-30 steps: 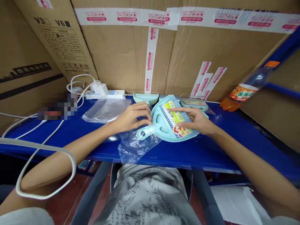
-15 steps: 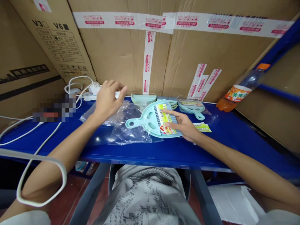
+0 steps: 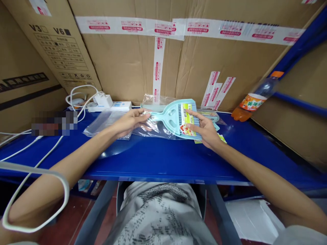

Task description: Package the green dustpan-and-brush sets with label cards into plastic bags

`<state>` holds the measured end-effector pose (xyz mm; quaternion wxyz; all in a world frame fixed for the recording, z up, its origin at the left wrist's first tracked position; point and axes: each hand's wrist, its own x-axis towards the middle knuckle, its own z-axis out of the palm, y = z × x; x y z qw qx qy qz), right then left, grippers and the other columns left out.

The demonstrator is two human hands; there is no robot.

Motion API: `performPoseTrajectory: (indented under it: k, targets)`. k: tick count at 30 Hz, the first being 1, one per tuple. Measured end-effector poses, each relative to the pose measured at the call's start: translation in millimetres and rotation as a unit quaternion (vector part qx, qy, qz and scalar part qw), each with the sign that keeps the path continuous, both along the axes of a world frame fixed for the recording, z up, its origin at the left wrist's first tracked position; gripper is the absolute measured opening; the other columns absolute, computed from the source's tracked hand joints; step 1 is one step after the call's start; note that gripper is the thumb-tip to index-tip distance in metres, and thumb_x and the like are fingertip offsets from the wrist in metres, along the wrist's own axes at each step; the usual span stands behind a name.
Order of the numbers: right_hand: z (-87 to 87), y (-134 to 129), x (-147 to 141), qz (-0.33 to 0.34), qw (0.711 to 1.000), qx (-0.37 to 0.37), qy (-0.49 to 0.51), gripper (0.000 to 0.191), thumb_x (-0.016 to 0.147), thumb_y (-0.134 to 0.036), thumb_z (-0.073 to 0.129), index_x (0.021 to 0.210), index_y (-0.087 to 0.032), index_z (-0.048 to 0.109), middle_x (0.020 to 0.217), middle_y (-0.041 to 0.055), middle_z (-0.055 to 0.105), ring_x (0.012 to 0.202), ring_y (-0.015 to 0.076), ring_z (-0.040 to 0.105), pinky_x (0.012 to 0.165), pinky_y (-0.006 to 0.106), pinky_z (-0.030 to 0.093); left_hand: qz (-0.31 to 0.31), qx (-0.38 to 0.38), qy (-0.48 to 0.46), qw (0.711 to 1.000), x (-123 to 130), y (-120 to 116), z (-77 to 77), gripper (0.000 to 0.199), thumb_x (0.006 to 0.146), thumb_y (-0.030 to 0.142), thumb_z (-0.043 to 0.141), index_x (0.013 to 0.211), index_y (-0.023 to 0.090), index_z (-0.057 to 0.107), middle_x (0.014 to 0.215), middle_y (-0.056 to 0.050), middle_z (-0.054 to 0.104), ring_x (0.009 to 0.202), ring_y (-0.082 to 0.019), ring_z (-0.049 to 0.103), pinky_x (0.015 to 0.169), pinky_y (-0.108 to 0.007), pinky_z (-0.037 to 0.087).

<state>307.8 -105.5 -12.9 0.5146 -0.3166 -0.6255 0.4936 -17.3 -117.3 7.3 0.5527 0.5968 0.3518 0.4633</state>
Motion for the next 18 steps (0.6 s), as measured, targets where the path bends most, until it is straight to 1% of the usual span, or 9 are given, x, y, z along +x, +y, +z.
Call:
performPoseTrajectory:
  k: [2,4,6,7,10,12,13,15,18]
  targets:
    - [0.4,-3,0,0.007,1.000,0.017,-0.013,0.073,0.070,-0.044,0.103,0.138,-0.031,0.078,0.149,0.0057,0.073,0.137,0.0351,0.067,0.118,0.056,0.058,-0.004,-0.015,-0.019,1.000,7,-2,-5.1,0.035,0.089,0.032,0.091,0.116,0.015,0.078,0.101,-0.010,0.083,0.080,-0.020,0.081,0.073,-0.029,0.069]
    - [0.8,-7,-1,0.019,0.999,0.029,-0.029,0.071,0.074,-0.045,0.101,0.139,-0.033,0.077,0.148,0.0047,0.074,0.136,0.0351,0.068,0.117,0.057,0.059,-0.007,-0.036,-0.027,0.999,11,-3,-10.7,0.044,0.085,0.029,0.094,0.123,0.016,0.076,0.100,-0.008,0.083,0.083,-0.021,0.082,0.076,-0.030,0.069]
    - [1.0,-12,-2,0.031,0.998,0.025,-0.044,0.070,0.076,-0.044,0.100,0.141,-0.035,0.075,0.147,0.0034,0.074,0.132,0.0346,0.070,0.116,0.058,0.060,-0.004,-0.049,-0.031,0.998,12,-4,-15.5,0.052,0.081,0.027,0.097,0.127,0.017,0.075,0.103,-0.008,0.083,0.088,-0.021,0.082,0.080,-0.031,0.068]
    - [0.9,-13,-2,0.034,0.998,0.021,-0.050,0.070,0.077,-0.043,0.100,0.142,-0.036,0.074,0.146,0.0031,0.074,0.131,0.0346,0.071,0.116,0.058,0.060,0.000,-0.050,-0.029,0.998,13,-5,-17.1,0.051,0.082,0.028,0.097,0.126,0.018,0.076,0.104,-0.008,0.083,0.090,-0.021,0.081,0.081,-0.030,0.067]
    - [-1.0,-15,-4,0.022,0.998,0.028,-0.052,0.073,0.077,-0.046,0.099,0.145,-0.035,0.073,0.149,0.0038,0.072,0.135,0.0358,0.068,0.118,0.059,0.059,0.025,-0.040,-0.023,0.999,15,-5,-18.7,0.037,0.093,0.043,0.087,0.119,0.019,0.080,0.108,-0.010,0.083,0.096,-0.022,0.079,0.079,-0.029,0.065]
    - [-3.2,-13,-5,-0.006,0.998,0.049,-0.040,0.074,0.076,-0.048,0.100,0.144,-0.034,0.073,0.153,0.0041,0.070,0.142,0.0363,0.064,0.122,0.059,0.056,0.061,-0.027,-0.049,0.997,16,-4,-17.4,0.037,0.099,0.051,0.079,0.116,0.018,0.080,0.113,-0.012,0.083,0.100,-0.024,0.078,0.078,-0.029,0.064]
    - [-4.3,-11,-5,-0.020,0.998,0.058,-0.033,0.074,0.076,-0.049,0.099,0.143,-0.034,0.073,0.155,0.0040,0.069,0.145,0.0362,0.062,0.124,0.058,0.054,0.083,-0.016,-0.069,0.994,17,-3,-16.5,0.037,0.100,0.052,0.077,0.115,0.018,0.080,0.115,-0.012,0.082,0.101,-0.024,0.077,0.078,-0.029,0.064]
    - [-6.0,-9,-6,-0.037,0.997,0.064,-0.016,0.074,0.077,-0.052,0.098,0.144,-0.034,0.073,0.157,0.0036,0.067,0.148,0.0354,0.059,0.127,0.057,0.051,0.120,0.007,-0.103,0.987,16,0,-15.0,0.033,0.098,0.045,0.080,0.112,0.015,0.080,0.114,-0.012,0.082,0.098,-0.021,0.077,0.078,-0.027,0.063]
    - [-6.9,-6,-5,-0.037,0.998,0.046,0.012,0.079,0.078,-0.053,0.098,0.148,-0.034,0.070,0.158,0.0045,0.066,0.144,0.0349,0.063,0.124,0.057,0.054,0.116,0.016,-0.103,0.988,13,2,-14.3,0.023,0.091,0.029,0.087,0.105,0.012,0.080,0.100,-0.010,0.083,0.084,-0.016,0.077,0.079,-0.025,0.063]
